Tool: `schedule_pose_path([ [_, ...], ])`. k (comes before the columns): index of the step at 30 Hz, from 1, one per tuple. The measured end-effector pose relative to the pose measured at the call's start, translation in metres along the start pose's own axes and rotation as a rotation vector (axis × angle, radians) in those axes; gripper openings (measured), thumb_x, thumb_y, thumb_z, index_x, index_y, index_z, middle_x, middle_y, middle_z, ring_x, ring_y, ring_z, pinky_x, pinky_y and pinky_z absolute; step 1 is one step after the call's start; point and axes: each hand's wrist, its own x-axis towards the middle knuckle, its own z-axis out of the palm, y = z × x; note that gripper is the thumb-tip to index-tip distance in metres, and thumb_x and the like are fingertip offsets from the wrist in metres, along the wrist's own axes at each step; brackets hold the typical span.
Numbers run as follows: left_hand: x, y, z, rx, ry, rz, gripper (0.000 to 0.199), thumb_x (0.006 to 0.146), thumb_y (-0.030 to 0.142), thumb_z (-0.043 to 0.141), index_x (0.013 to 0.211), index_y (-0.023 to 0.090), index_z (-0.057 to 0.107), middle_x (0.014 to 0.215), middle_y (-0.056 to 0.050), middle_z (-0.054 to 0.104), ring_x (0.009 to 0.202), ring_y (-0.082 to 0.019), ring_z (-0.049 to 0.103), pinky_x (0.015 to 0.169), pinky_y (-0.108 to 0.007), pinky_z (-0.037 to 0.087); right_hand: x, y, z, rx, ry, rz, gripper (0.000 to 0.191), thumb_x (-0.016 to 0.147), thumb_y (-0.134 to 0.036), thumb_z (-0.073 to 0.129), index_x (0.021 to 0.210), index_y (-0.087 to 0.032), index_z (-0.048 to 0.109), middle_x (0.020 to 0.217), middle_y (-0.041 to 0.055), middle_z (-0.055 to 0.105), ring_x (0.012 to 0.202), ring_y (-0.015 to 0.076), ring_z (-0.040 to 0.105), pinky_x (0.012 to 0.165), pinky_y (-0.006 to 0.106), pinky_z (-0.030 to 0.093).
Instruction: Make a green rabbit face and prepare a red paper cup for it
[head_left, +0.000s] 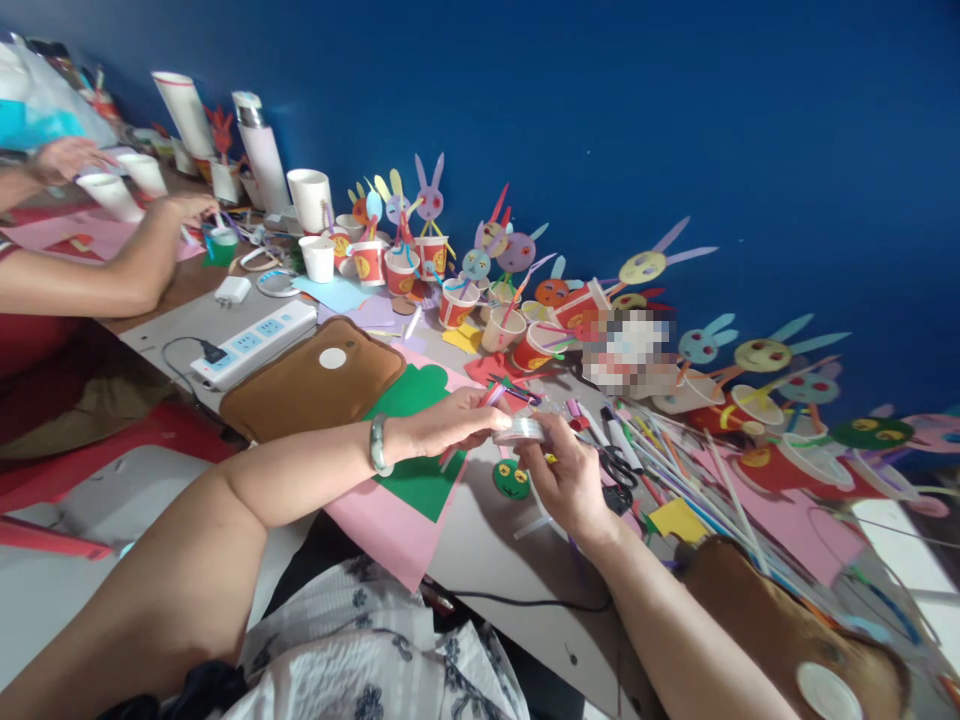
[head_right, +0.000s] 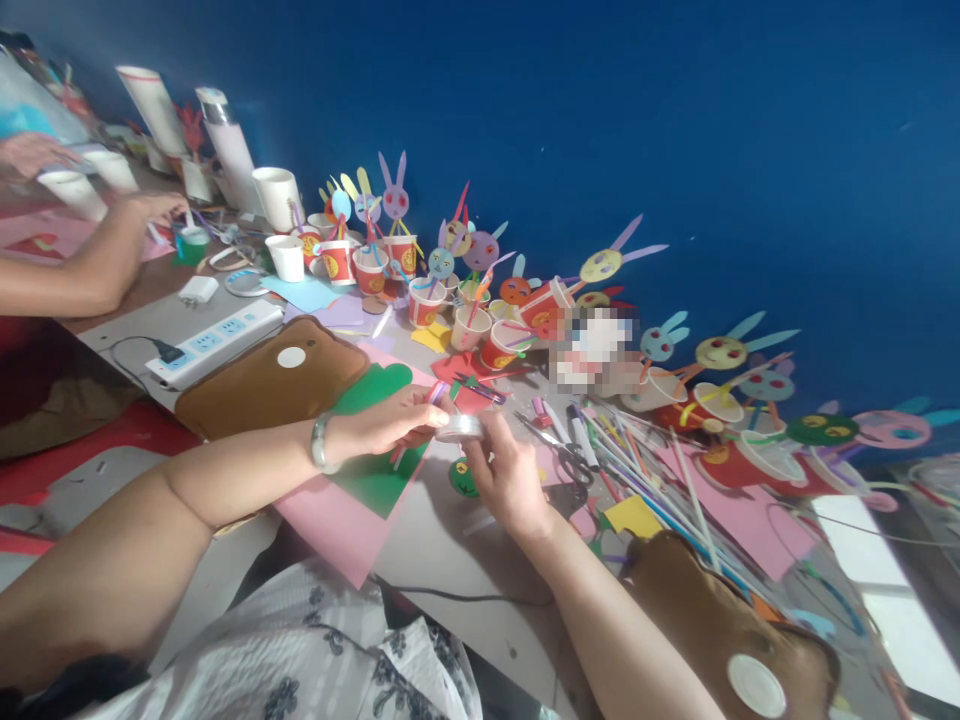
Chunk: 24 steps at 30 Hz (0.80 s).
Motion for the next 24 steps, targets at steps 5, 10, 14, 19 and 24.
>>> schedule_pose_path([
  [5,0.0,0.0,0.0,0.023,-0.014,0.01,0.033,0.088,0.043,0.066,0.073,0.019,0.049,0.058,0.009,0.03,0.046,-0.004,0.024,0.044,-0.023,0.016,0.003,-0.003,0.001,0.168,-0.052,0.113,0.014,0.097,-0.034,0.053,0.102,-0.022,0.058,0.069,0.0,0.069,0.057,0.0163,0.067,0.054,0.026,0.05],
  [10,-0.002,0.004,-0.002,0.137,-0.061,0.047,0.044,0.087,0.056,0.069,0.073,0.019,0.049,0.055,0.009,0.036,0.046,-0.005,0.03,0.045,-0.023,0.021,0.01,-0.006,0.003,0.574,-0.138,0.303,0.03,0.094,-0.052,0.06,0.093,-0.022,0.056,0.059,-0.0044,0.062,0.046,0.0126,0.058,0.047,0.024,0.046],
  [14,-0.002,0.004,-0.003,0.213,-0.056,0.081,0.042,0.087,0.054,0.069,0.074,0.018,0.052,0.057,0.007,0.043,0.048,-0.005,0.038,0.046,-0.022,0.027,0.012,-0.007,0.003,0.788,-0.184,0.442,0.039,0.086,-0.059,0.068,0.087,-0.022,0.058,0.059,-0.0035,0.063,0.044,0.0114,0.056,0.045,0.023,0.044],
  [19,-0.004,0.006,-0.001,0.203,-0.054,0.118,0.044,0.085,0.047,0.073,0.068,0.019,0.045,0.059,0.008,0.036,0.049,-0.005,0.036,0.046,-0.021,0.027,0.013,-0.013,0.002,0.947,-0.2,0.571,0.038,0.082,-0.056,0.073,0.082,-0.021,0.059,0.058,-0.0034,0.063,0.042,0.0098,0.054,0.043,0.021,0.042],
  [24,-0.008,0.012,0.003,0.228,-0.036,0.068,0.037,0.087,0.046,0.071,0.073,0.017,0.053,0.057,0.007,0.042,0.049,-0.006,0.038,0.045,-0.021,0.028,0.013,-0.018,0.002,0.971,-0.211,0.63,0.039,0.08,-0.056,0.073,0.08,-0.02,0.059,0.057,-0.0031,0.061,0.041,0.0098,0.052,0.043,0.023,0.04],
])
